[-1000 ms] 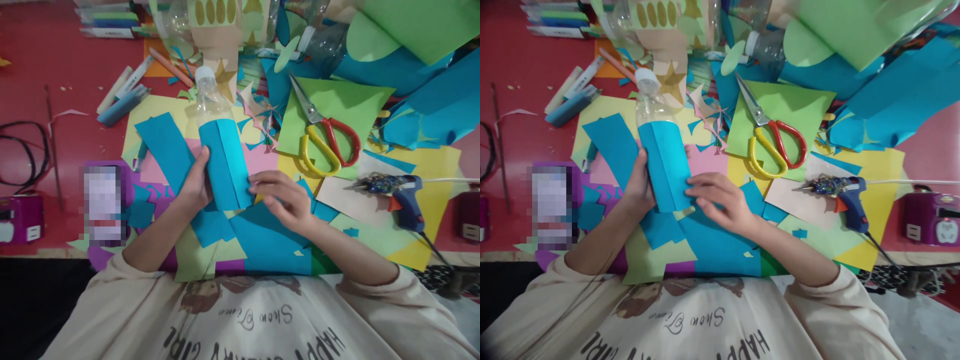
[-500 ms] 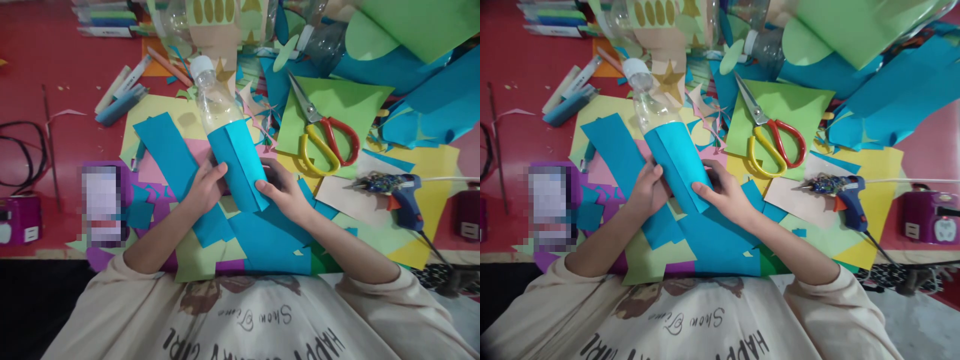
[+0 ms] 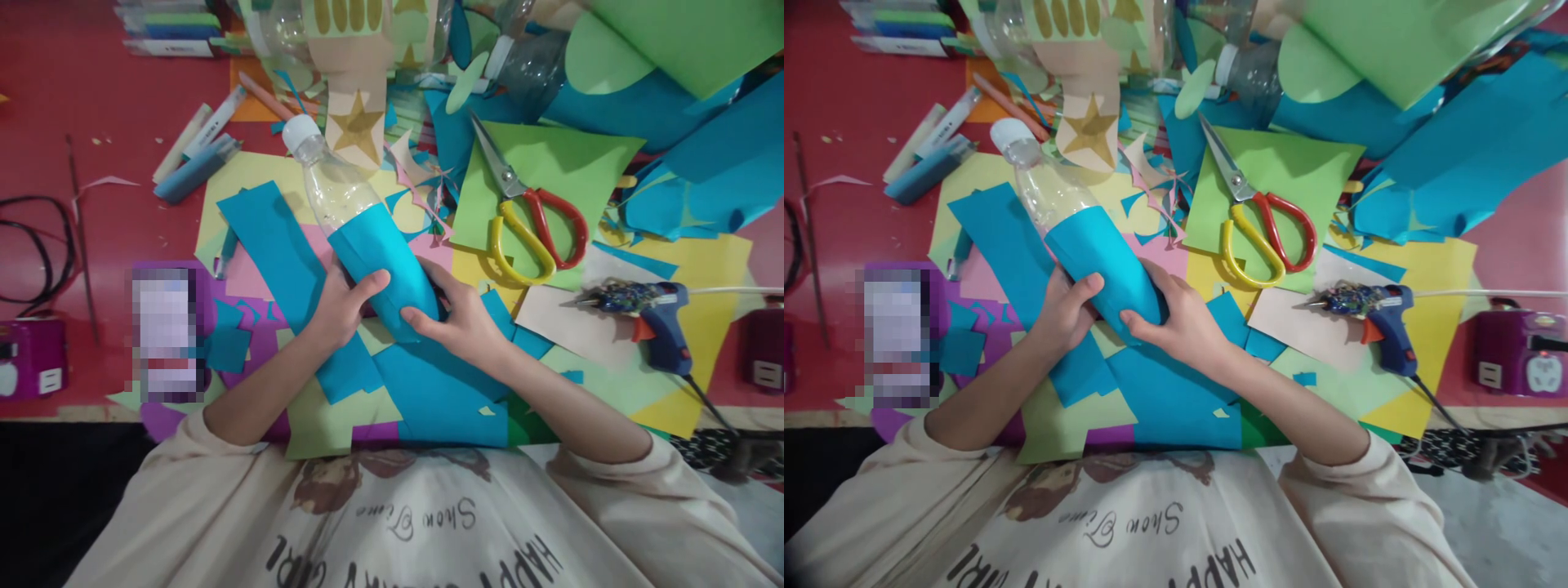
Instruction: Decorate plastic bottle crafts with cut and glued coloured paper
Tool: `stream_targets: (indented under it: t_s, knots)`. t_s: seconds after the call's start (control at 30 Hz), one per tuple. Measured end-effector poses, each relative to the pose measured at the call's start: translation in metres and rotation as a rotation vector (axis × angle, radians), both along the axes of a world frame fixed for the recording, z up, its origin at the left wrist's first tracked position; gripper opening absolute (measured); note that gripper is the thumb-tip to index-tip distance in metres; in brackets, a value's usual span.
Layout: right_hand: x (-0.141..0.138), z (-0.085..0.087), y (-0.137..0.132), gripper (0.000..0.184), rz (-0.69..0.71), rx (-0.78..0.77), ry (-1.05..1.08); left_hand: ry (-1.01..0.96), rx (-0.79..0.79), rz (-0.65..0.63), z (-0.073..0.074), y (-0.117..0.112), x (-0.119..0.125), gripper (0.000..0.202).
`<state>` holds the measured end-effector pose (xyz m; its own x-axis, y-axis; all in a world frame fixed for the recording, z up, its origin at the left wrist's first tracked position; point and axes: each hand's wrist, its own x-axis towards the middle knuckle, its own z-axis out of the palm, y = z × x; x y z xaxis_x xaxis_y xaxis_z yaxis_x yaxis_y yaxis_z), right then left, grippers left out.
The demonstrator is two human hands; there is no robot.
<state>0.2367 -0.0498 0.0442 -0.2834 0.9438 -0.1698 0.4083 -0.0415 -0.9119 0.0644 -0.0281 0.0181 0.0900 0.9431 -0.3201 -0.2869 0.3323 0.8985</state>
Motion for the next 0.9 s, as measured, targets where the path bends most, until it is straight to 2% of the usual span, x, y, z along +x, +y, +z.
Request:
stream_targets:
  t_s: [0.23,0.37,0.5,0.6,0.8,0.9]
  knots:
    - [0.008,-0.001,0.003,0.08,0.094,-0.035,0.056,-0.043,0.009,0.034,0.008,0.001,0.001,0.083]
    - [0.007,-0.004,0.003,0.077,0.08,-0.013,0.077,-0.018,-0.003,0.001,0.003,-0.001,0.0,0.075]
    - [0.005,-0.004,0.001,0.077,0.048,0.006,0.059,0.033,0.006,-0.077,-0.003,-0.005,-0.002,0.082]
    - [0.006,-0.003,0.0,0.076,0.075,0.03,0.005,0.055,0.025,-0.088,-0.003,-0.006,-0.001,0.079]
    - [0.007,-0.006,-0.003,0.082,0.155,0.111,-0.022,0.02,-0.041,-0.049,0.005,-0.003,0.0,0.072]
    - [0.007,-0.008,-0.006,0.083,0.172,0.116,-0.062,-0.013,-0.007,0.073,0.011,0.003,-0.005,0.06]
